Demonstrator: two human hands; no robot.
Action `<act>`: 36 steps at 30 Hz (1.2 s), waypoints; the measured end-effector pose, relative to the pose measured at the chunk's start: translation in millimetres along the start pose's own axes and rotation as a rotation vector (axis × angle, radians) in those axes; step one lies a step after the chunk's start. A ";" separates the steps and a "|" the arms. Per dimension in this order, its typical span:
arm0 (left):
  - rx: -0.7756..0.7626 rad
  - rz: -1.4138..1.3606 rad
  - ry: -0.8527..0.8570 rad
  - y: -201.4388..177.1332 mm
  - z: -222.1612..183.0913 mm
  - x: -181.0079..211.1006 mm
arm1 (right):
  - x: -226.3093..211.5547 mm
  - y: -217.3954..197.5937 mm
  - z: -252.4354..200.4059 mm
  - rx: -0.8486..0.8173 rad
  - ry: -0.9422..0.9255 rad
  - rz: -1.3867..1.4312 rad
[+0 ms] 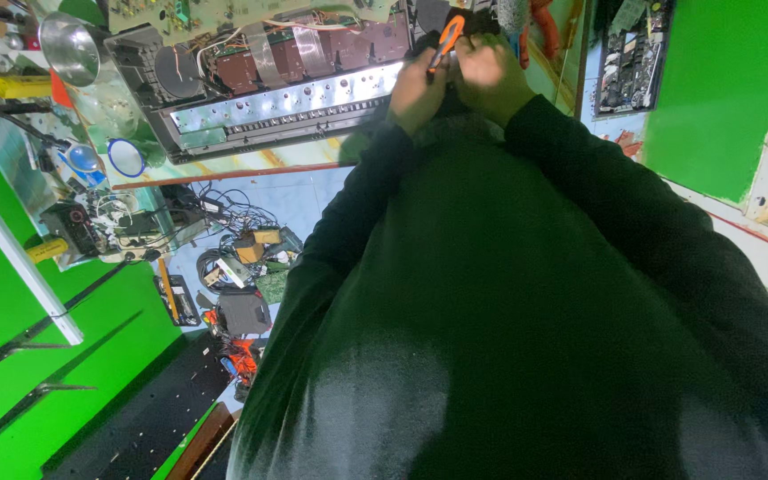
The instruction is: The person works on the internal components of a large musical keyboard using a screwdriver by hand, handling small screws and internal electronic boards.
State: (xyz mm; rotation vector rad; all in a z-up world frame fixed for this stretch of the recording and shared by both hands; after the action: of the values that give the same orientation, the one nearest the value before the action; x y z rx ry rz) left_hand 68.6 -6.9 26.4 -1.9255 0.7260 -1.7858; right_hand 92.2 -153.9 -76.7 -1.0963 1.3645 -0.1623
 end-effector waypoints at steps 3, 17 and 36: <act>-0.004 -0.026 -0.022 -4.0 0.6 0.9 | -33.3 -31.8 -10.9 0.090 -0.141 -0.240; 0.043 -0.140 0.049 -9.1 -3.9 8.6 | -99.2 -103.0 -25.4 0.260 -0.296 0.188; -0.086 -2.106 0.005 -117.8 -41.8 151.8 | -320.3 -212.6 -95.8 0.362 -0.487 0.208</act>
State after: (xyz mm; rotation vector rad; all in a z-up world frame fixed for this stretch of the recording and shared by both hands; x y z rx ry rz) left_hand 44.5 -8.2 221.6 -2.7105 -2.1178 -2.3076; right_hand 27.2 -103.9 310.9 -0.6304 0.9526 0.0134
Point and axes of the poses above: each hand's wrist, its own z-axis towards the middle knuckle, its own y-axis out of the palm, x = y × z, the point moved 7 cm from there along z, towards the middle knuckle, and after that the axes turned 6 degrees about z, right-handed, at the moved point
